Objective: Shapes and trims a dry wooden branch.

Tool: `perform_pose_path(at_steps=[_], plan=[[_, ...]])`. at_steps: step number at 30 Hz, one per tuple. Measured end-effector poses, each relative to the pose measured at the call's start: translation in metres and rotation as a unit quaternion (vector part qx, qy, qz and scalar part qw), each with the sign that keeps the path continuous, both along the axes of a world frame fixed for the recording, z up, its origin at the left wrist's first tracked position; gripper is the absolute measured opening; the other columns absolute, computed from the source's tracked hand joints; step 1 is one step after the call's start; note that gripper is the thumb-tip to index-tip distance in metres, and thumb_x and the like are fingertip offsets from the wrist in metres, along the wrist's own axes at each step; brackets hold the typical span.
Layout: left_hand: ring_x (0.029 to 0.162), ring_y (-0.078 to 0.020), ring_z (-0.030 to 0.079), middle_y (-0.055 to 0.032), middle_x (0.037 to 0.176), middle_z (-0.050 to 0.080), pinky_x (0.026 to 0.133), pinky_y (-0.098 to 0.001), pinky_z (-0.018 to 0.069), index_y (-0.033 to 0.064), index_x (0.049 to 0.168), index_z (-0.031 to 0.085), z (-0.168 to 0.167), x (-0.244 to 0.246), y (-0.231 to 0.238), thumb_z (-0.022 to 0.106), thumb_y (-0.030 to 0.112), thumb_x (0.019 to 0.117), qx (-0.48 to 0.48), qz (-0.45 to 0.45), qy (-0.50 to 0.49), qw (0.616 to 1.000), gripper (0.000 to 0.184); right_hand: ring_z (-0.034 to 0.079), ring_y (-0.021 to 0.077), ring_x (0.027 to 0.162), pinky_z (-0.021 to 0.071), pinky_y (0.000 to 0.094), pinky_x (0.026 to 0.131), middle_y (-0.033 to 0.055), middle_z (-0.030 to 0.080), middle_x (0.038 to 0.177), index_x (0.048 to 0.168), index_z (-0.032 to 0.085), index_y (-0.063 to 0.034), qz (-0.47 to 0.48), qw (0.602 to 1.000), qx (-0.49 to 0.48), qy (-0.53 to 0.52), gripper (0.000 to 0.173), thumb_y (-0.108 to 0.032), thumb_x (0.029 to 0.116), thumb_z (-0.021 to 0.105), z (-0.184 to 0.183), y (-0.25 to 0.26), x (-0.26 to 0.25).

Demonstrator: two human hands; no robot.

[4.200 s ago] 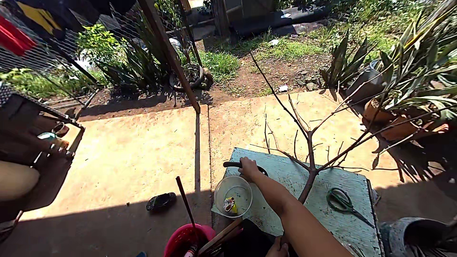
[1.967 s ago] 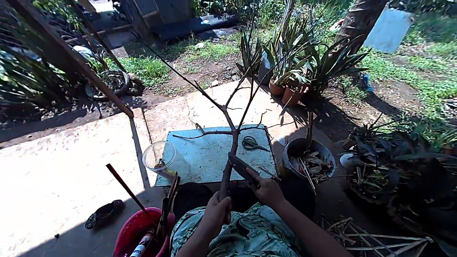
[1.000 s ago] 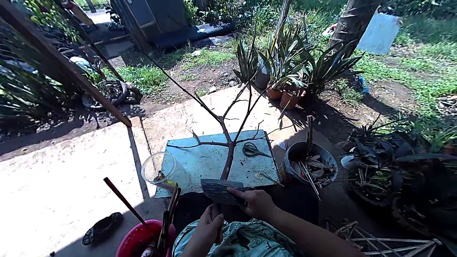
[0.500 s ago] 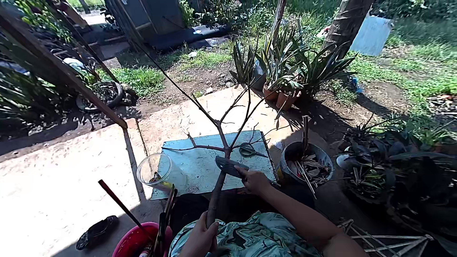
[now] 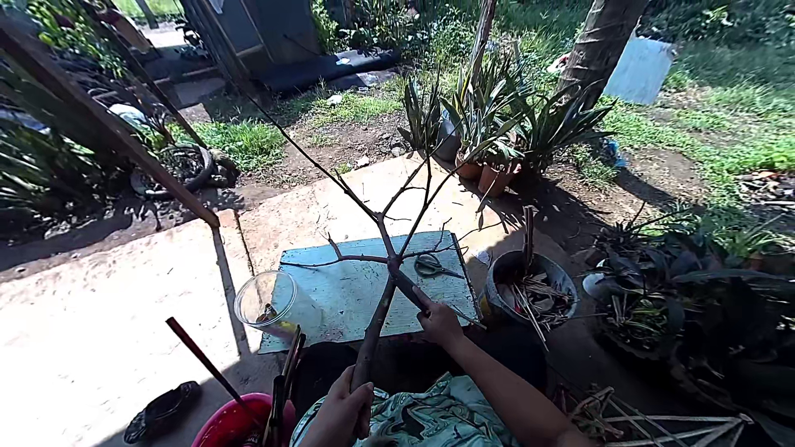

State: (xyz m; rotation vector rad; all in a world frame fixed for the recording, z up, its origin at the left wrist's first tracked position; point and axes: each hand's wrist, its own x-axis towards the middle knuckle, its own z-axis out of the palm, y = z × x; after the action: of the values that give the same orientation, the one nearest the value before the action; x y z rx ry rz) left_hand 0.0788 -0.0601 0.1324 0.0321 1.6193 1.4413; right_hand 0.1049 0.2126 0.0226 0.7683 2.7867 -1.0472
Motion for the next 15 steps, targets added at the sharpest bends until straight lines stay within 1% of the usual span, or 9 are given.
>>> perform_pose_path(at_steps=[1,2,4,5,7,9,10,12,15], plan=[[0.042,-0.0076,0.048,-0.002,0.066,0.051,0.04,-0.0206,0.0449,0.0034,0.129,0.045,0.002,-0.002,0.001,0.047,0.001,0.1011,0.014,0.005,-0.009,1.0,0.028,0.071,0.0343,0.084,0.0547,0.0561,0.079,0.0153,0.074,0.093,0.161,0.036,-0.0339,-0.001,0.999,-0.002,0.043,0.066,-0.026,0.0978,0.053,-0.004,-0.007,0.004],[0.043,-0.0068,0.047,-0.0013,0.067,0.05,0.04,-0.0199,0.0444,0.0039,0.131,0.045,0.005,-0.004,0.003,0.046,0.002,0.1009,0.026,0.009,-0.016,0.999,0.03,0.071,0.0327,0.077,0.0555,0.0553,0.073,0.0141,0.074,0.087,0.158,0.042,-0.0289,0.011,0.994,0.0,0.112,0.065,-0.024,0.0947,0.056,-0.009,-0.02,0.012],[0.043,-0.006,0.046,-0.0007,0.068,0.05,0.04,-0.0193,0.044,0.0043,0.135,0.044,0.01,-0.005,0.004,0.046,0.003,0.1001,0.038,0.013,-0.026,0.999,0.035,0.072,0.03,0.071,0.0581,0.0539,0.067,0.0125,0.075,0.084,0.152,0.054,-0.0202,0.049,0.967,0.0,0.249,0.063,-0.018,0.0897,0.065,-0.013,-0.047,0.028],[0.043,-0.0055,0.046,-0.0003,0.067,0.05,0.04,-0.0188,0.0439,0.0046,0.134,0.044,0.013,-0.006,0.005,0.046,0.002,0.0991,0.041,0.013,-0.026,0.999,0.035,0.072,0.0293,0.069,0.0581,0.0534,0.065,0.0123,0.075,0.083,0.149,0.057,-0.018,0.055,0.956,-0.002,0.287,0.063,-0.016,0.0871,0.067,-0.011,-0.056,0.03],[0.043,-0.0047,0.045,0.0002,0.066,0.049,0.04,-0.018,0.043,0.0042,0.135,0.043,0.019,-0.002,0.005,0.045,0.001,0.0982,0.046,0.016,-0.029,0.998,0.037,0.07,0.0275,0.066,0.0573,0.0521,0.064,0.0113,0.074,0.08,0.149,0.057,-0.0176,0.015,0.959,-0.016,0.282,0.061,-0.016,0.0885,0.065,-0.007,-0.055,0.021],[0.043,-0.004,0.045,0.0008,0.066,0.05,0.039,-0.0173,0.0421,0.0047,0.134,0.044,0.024,0.005,0.001,0.045,0.001,0.0977,0.046,0.014,-0.03,0.998,0.036,0.065,0.0271,0.064,0.0538,0.0518,0.065,0.0113,0.07,0.077,0.155,0.049,-0.0223,-0.059,0.977,-0.062,0.197,0.062,-0.021,0.0937,0.057,-0.004,-0.035,0.002],[0.043,-0.0037,0.045,0.0009,0.066,0.05,0.039,-0.0169,0.0411,0.0047,0.133,0.044,0.026,0.008,0.0,0.045,0.0,0.0977,0.045,0.016,-0.032,0.998,0.036,0.062,0.026,0.063,0.0527,0.0506,0.065,0.0107,0.068,0.075,0.157,0.045,-0.024,-0.078,0.979,-0.079,0.174,0.062,-0.023,0.0957,0.055,-0.006,-0.023,-0.005],[0.043,-0.003,0.044,0.0013,0.067,0.05,0.039,-0.0163,0.0399,0.0053,0.133,0.044,0.03,0.011,-0.001,0.043,-0.001,0.0983,0.046,0.018,-0.034,0.998,0.035,0.059,0.0235,0.059,0.0517,0.048,0.062,0.0093,0.066,0.072,0.156,0.047,-0.0226,-0.061,0.975,-0.079,0.198,0.063,-0.023,0.0939,0.055,-0.007,-0.017,-0.005],[0.042,-0.0021,0.044,0.0019,0.067,0.05,0.039,-0.0157,0.0399,0.0056,0.134,0.045,0.031,0.01,0.001,0.043,0.0,0.0972,0.055,0.022,-0.037,0.998,0.037,0.066,0.0247,0.064,0.0554,0.0501,0.064,0.0109,0.073,0.08,0.151,0.055,-0.0207,0.022,0.959,-0.07,0.273,0.062,-0.018,0.0898,0.062,0.003,-0.035,0.013]])
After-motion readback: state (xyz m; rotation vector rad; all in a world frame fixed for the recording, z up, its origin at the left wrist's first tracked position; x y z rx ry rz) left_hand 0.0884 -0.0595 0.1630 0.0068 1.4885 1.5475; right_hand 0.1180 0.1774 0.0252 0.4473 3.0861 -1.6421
